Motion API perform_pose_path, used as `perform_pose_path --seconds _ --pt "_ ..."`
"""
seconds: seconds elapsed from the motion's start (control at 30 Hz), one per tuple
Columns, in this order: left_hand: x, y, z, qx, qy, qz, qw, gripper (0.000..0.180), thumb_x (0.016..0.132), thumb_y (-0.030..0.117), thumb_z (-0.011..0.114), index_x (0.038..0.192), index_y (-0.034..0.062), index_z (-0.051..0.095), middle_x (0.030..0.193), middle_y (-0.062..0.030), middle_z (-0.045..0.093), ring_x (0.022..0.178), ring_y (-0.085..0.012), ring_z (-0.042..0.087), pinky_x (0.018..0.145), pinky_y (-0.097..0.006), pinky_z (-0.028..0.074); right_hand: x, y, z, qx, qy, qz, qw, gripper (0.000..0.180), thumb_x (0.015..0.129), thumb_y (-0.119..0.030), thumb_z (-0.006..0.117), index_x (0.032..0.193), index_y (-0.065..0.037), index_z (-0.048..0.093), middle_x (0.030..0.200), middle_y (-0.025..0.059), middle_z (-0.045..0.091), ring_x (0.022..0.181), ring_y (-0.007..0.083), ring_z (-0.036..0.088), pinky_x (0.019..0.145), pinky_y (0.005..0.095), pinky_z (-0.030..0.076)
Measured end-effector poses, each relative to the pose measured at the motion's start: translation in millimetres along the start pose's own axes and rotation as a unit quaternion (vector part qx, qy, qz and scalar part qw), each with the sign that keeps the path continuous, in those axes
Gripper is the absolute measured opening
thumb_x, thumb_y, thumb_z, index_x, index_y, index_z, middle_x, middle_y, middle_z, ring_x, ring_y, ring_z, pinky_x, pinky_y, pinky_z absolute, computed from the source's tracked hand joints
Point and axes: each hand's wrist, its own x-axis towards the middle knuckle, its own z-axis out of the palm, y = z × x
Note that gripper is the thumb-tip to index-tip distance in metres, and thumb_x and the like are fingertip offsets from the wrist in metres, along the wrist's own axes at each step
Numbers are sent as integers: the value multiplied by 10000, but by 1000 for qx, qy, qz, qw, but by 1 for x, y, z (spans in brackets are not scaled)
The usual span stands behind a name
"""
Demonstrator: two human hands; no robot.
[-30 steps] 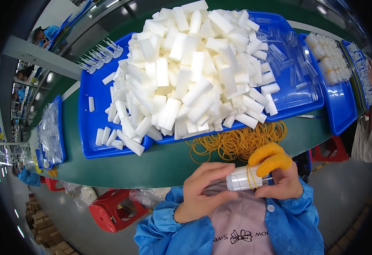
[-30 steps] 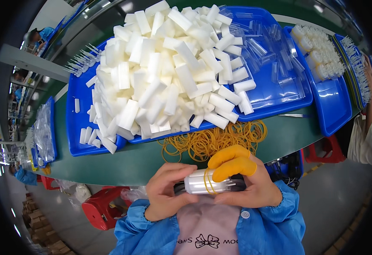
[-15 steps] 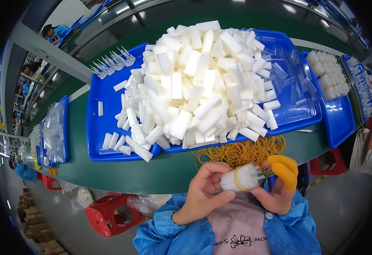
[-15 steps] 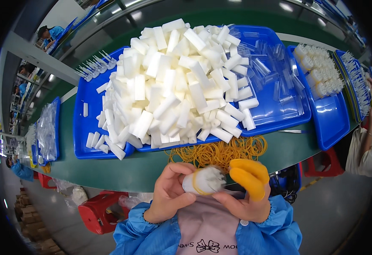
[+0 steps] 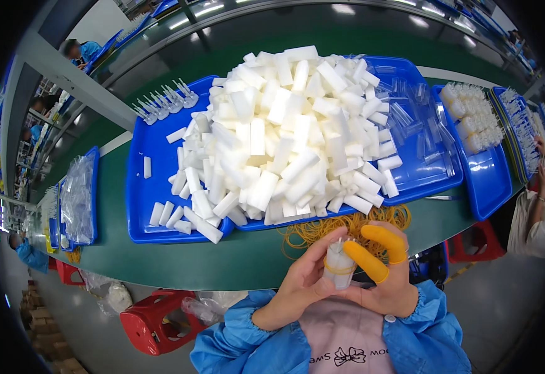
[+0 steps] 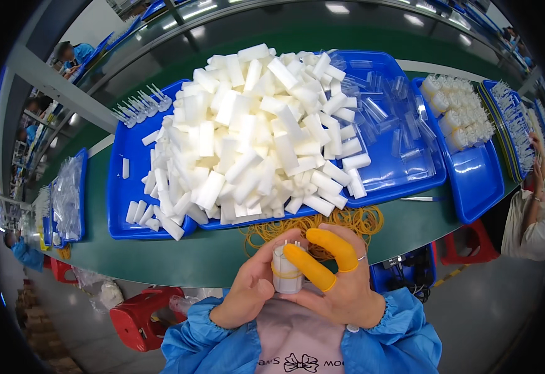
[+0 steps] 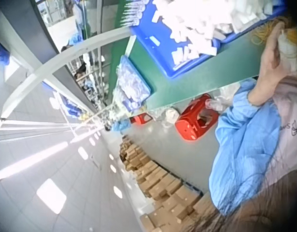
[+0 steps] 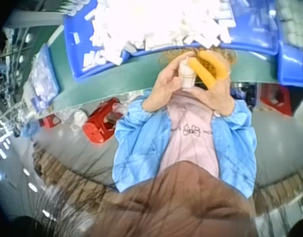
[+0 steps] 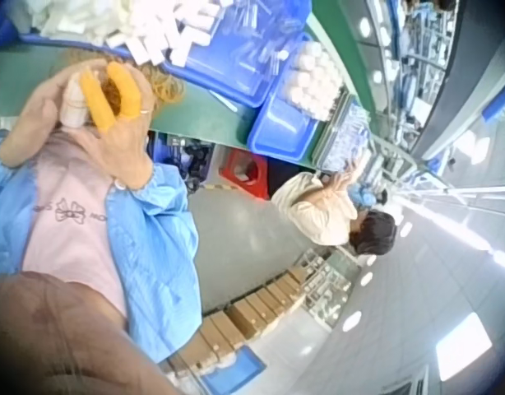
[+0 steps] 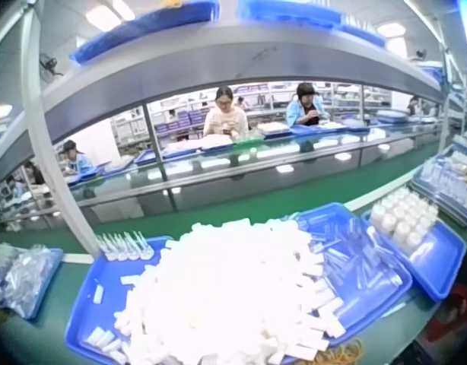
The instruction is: The person assembles white plastic components by inserting small white sticks into a base and securing them with a rubber band. They use a yellow tool to manipulate the rubber band and a pair of scissors to trim the excess band. The process is repeated for multiple units, which are then placed into a blue tray.
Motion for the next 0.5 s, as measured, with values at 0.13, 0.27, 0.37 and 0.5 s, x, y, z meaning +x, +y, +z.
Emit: perform_pose_path --seconds 0.13,0.27,0.37,0.5 --pt "1 -3 -1 -3 1 -23 1000 717 830 194 669 1405 24 274 1285 -118 480 1186 -210 479 998 -338 388 0 -3 4 13 -35 -7 999 576 560 -290 811 1080 -108 644 1160 129 502 1084 367 460 878 480 399" --pt "-4 -10 -3 -45 -26 -13 999 736 837 228 669 1423 60 256 1218 -109 508 1075 -176 526 911 -310 443 -2 3 -9 261 -84 62 960 767 586 -340 835 1225 -52 524 1279 162 456 1192 346 426 960 455 368" --pt "-10 6 2 -37 -77 -40 996 901 823 298 686 1463 94 85 1141 -109 524 927 -143 547 812 -270 460 -6 14 -13 440 -90 161 879 918 606 -366 843 1319 3 397 1341 186 409 1252 322 389 1021 431 318" --pt "-16 -6 1 -37 -119 -100 987 1038 789 344 716 1455 94 -39 1146 -126 507 925 -131 520 768 -242 444 9 18 -15 383 -226 76 892 738 581 -303 846 1215 -63 554 1342 192 412 1276 352 366 1056 438 265"
